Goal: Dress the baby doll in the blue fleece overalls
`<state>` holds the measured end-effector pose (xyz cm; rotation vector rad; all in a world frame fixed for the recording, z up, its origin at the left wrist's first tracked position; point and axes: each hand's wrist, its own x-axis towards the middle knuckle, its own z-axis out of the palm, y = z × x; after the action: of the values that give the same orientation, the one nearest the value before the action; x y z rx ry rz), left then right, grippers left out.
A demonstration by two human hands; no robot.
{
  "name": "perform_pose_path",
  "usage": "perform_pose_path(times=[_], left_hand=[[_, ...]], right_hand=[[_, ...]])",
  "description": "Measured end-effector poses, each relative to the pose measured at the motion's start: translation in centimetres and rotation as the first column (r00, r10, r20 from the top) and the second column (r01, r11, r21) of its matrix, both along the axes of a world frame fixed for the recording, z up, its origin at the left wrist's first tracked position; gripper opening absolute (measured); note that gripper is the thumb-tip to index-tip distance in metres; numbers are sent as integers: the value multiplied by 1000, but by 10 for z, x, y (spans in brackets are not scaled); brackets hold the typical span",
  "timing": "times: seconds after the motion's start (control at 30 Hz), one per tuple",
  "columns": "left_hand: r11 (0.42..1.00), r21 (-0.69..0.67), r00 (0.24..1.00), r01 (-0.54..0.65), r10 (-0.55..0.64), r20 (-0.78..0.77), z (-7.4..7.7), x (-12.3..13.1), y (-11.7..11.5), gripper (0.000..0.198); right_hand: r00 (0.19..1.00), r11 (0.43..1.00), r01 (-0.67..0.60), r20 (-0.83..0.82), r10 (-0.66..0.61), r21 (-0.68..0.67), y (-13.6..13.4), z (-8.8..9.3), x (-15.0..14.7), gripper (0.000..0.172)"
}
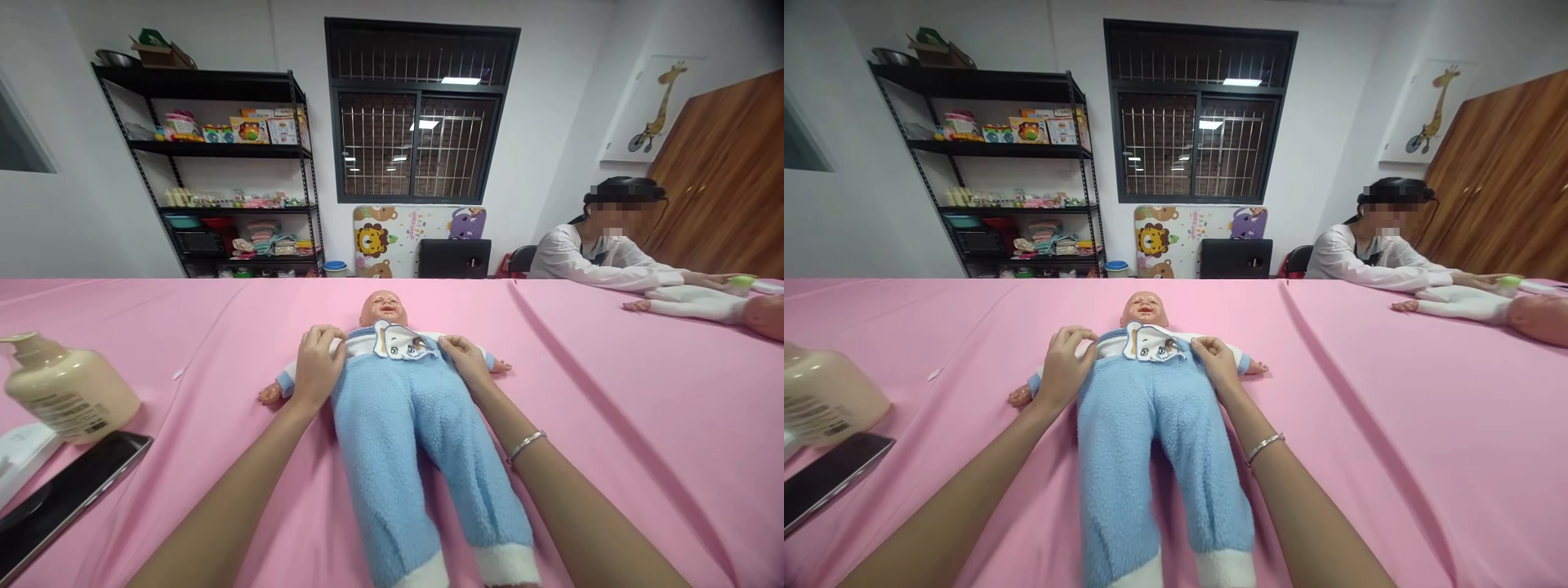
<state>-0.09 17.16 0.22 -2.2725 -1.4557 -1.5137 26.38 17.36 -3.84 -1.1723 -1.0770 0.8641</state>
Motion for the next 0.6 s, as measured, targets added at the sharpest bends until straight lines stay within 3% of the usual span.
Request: perform_pose_path(times=[0.07,0.17,0.27,0.47,0.6], left_hand=[[998,-4,998,67,-67,-16,1,4,-5,14],[973,-123,978,196,-204,-53,0,12,-9,20],[940,-254,966,230,-253,-60,-5,19,-9,29],[946,-280,979,166,-193,-72,-17,22,-3,35],[965,-230,992,126,-121,33,-21,26,-5,37]], right_hand=[[1000,999,6,-6,-6,52,1,0,-1,52],[998,996,-26,67,20,91,1,0,-3,54],[992,994,-36,126,22,104,2,-3,-5,52],[979,995,3,205,-23,99,2,-10,-6,50],[932,962,193,271,-242,194,-10,8,-9,43]])
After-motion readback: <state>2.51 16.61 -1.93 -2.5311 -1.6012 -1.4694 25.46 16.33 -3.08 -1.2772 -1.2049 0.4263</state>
